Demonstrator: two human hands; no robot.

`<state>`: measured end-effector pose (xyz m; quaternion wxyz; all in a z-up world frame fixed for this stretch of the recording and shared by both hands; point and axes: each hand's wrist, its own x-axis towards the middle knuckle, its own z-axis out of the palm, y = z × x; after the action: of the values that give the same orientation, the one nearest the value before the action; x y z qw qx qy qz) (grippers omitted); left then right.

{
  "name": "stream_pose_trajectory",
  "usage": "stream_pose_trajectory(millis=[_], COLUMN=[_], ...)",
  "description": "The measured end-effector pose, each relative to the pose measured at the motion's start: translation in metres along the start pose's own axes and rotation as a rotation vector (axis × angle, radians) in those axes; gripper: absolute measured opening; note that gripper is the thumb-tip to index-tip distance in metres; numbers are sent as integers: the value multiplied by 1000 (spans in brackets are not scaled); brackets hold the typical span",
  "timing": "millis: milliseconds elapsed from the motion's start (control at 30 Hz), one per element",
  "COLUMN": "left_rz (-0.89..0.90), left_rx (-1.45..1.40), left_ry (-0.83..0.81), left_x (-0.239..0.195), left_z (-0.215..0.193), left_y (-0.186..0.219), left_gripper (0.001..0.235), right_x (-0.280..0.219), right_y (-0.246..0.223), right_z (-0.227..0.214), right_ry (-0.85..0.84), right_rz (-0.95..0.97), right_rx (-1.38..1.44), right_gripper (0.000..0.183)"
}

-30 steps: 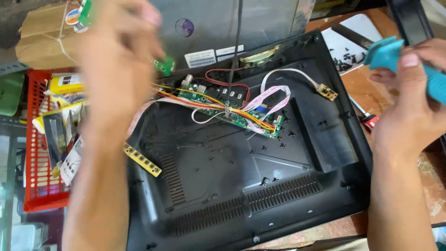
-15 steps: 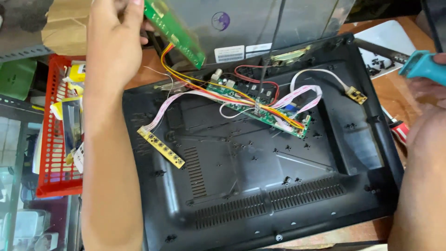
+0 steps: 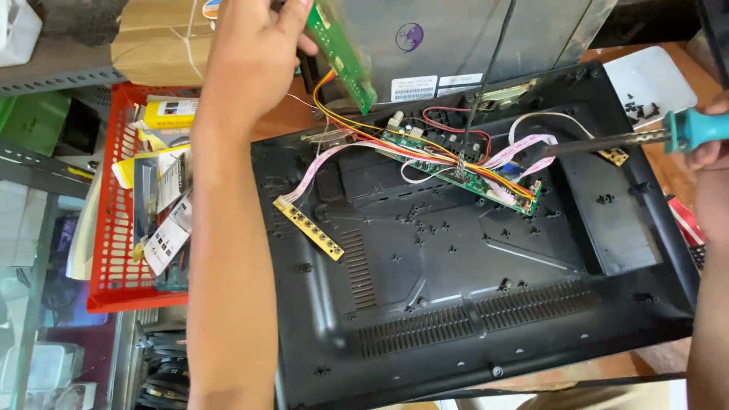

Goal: The person uses a soldering iron to work on a small green circuit board inside a disassembled monitor, then removes the board and places the monitor panel back into the casing. The person handles the circuit board, ribbon cables, and monitor panel during the process.

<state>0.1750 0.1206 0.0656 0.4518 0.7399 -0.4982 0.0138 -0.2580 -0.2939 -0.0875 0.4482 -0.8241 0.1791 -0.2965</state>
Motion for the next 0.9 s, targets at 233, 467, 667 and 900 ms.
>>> stream_pose_trajectory(millis=[233,467,667,900], left_rz=[-172,-170,-18,-226], left_rx=[38,-14,-34,97], left_ry=[-77,-74,111,86], left_x=[-2,-10,-23,-102], left_z=[-23,-52,-43,-13], left_y=[15,33,38,46], left_gripper=[13,20,13,11], right_x=[-15,-75,-81,-95], right_y=[-179,-182,-182,-173], right_z=[95,127,139,122], right_ry=[243,118,122,102], right_rz=[491,482,670,680], right_rx=[540,662,491,542], right_gripper=[26,12,14,12])
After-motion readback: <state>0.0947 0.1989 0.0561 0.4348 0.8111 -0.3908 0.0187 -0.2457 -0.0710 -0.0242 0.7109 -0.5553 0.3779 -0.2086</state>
